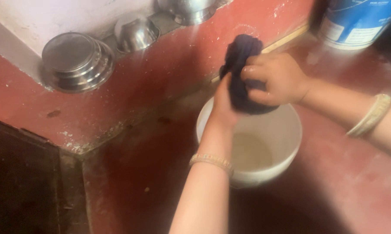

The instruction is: The person wrings a cloth in a bucket, scrubs the floor by hand, and rinses the cloth in the bucket.

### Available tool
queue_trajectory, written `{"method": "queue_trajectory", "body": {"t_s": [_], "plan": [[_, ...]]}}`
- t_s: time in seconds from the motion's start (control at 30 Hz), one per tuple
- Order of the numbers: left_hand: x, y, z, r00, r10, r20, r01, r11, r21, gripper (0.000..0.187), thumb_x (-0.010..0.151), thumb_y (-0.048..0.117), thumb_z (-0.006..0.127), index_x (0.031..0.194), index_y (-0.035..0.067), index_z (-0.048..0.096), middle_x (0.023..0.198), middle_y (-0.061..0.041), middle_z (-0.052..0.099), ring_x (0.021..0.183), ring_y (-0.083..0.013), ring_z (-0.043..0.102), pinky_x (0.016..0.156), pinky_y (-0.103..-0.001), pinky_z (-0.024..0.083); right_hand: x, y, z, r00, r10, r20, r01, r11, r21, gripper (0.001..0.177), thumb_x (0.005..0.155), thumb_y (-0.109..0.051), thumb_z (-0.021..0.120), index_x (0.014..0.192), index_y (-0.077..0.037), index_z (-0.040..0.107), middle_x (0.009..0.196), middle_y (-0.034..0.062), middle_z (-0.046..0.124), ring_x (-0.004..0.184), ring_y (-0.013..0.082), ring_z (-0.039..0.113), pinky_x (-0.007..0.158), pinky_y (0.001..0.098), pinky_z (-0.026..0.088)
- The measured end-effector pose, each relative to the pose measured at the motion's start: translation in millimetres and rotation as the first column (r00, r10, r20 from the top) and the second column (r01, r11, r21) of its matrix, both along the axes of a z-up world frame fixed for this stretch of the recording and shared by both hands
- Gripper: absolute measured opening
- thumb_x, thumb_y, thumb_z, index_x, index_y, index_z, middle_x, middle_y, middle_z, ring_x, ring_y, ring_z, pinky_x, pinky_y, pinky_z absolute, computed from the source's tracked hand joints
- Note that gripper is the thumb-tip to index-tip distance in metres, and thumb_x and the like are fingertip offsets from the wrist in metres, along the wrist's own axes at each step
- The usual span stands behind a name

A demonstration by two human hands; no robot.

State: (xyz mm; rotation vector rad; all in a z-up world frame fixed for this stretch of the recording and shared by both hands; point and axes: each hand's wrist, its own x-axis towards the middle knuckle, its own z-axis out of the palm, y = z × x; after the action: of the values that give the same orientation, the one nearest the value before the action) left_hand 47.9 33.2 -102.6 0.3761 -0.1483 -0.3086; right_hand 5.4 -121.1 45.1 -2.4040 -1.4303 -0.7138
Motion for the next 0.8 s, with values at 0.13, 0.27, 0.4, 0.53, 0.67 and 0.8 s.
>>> {"method": "queue_trajectory", "body": {"t_s": [0.13, 0.27, 0.4, 0.53, 0.67, 0.8], "plan": [[-12.5, 13.9, 26.9, 1.000, 0.015, 0.002, -0.015, 1.000, 0.002, 0.045, 0.104, 0.035, 0.056, 0.136, 0.004, 0.059, 0.130, -0.007, 0.066, 0.119, -0.0202, 0.062, 0.104, -0.037, 0.050, 14.3, -4.5, -3.2, 0.989, -0.111, -0.098, 0.114, 0.993, 0.028, 0.039, 0.086, -0.032, 0.071, 0.113, -0.006, 0.061, 0.102, 0.0142, 0.067, 0.092, 0.0369, 0.066, 0.077, 0.0475, 0.054], [-26.8, 19.1, 57.9, 0.984, 0.160, 0.079, -0.171, 0.974, 0.149, 0.053, 0.099, 0.030, 0.065, 0.141, -0.001, 0.057, 0.137, -0.009, 0.064, 0.126, -0.0206, 0.060, 0.109, -0.035, 0.047, 33.7, 6.9, -8.6, 0.738, -0.057, -0.673, 0.344, 0.890, 0.301, 0.060, 0.094, -0.042, 0.065, 0.132, -0.001, 0.041, 0.115, 0.0149, 0.068, 0.099, 0.0285, 0.072, 0.079, 0.0415, 0.058], [-34.4, 9.4, 75.9, 0.885, 0.395, 0.247, -0.465, 0.761, 0.452, 0.059, 0.089, 0.024, 0.071, 0.140, -0.002, 0.056, 0.132, -0.011, 0.064, 0.119, -0.0210, 0.062, 0.101, -0.033, 0.048, 36.0, 19.1, -12.9, 0.841, -0.034, -0.540, 0.315, 0.843, 0.436, 0.069, 0.103, -0.038, 0.063, 0.150, 0.005, 0.037, 0.135, 0.0270, 0.060, 0.125, 0.0327, 0.059, 0.103, 0.0421, 0.047], [-36.5, 6.7, 78.2, 0.826, 0.465, 0.319, -0.564, 0.701, 0.437, 0.057, 0.088, 0.021, 0.071, 0.136, -0.008, 0.060, 0.128, -0.016, 0.067, 0.113, -0.0228, 0.064, 0.098, -0.034, 0.050, 29.1, 24.0, -12.8, 0.747, -0.123, -0.653, 0.473, 0.789, 0.392, 0.063, 0.099, -0.041, 0.059, 0.147, -0.001, 0.047, 0.127, 0.0216, 0.068, 0.120, 0.0276, 0.067, 0.104, 0.0386, 0.050], [-50.9, 9.1, 81.2, 0.836, 0.467, 0.290, -0.549, 0.686, 0.478, 0.061, 0.084, 0.022, 0.072, 0.137, -0.005, 0.058, 0.130, -0.014, 0.066, 0.115, -0.0224, 0.064, 0.099, -0.034, 0.049, 31.3, 26.4, -18.4, 0.719, -0.171, -0.673, 0.495, 0.806, 0.324, 0.065, 0.100, -0.044, 0.058, 0.148, -0.001, 0.045, 0.129, 0.0223, 0.065, 0.122, 0.0292, 0.063, 0.104, 0.0398, 0.047], [-67.0, 9.1, 87.3, 0.776, 0.606, 0.175, -0.573, 0.561, 0.597, 0.072, 0.077, 0.024, 0.077, 0.141, 0.002, 0.052, 0.131, -0.013, 0.064, 0.116, -0.0233, 0.063, 0.099, -0.034, 0.049, 37.9, 25.4, -29.5, 0.669, 0.031, -0.743, 0.352, 0.867, 0.352, 0.069, 0.102, -0.051, 0.050, 0.152, -0.004, 0.038, 0.142, 0.0196, 0.057, 0.133, 0.0286, 0.053, 0.108, 0.0395, 0.041]]}}
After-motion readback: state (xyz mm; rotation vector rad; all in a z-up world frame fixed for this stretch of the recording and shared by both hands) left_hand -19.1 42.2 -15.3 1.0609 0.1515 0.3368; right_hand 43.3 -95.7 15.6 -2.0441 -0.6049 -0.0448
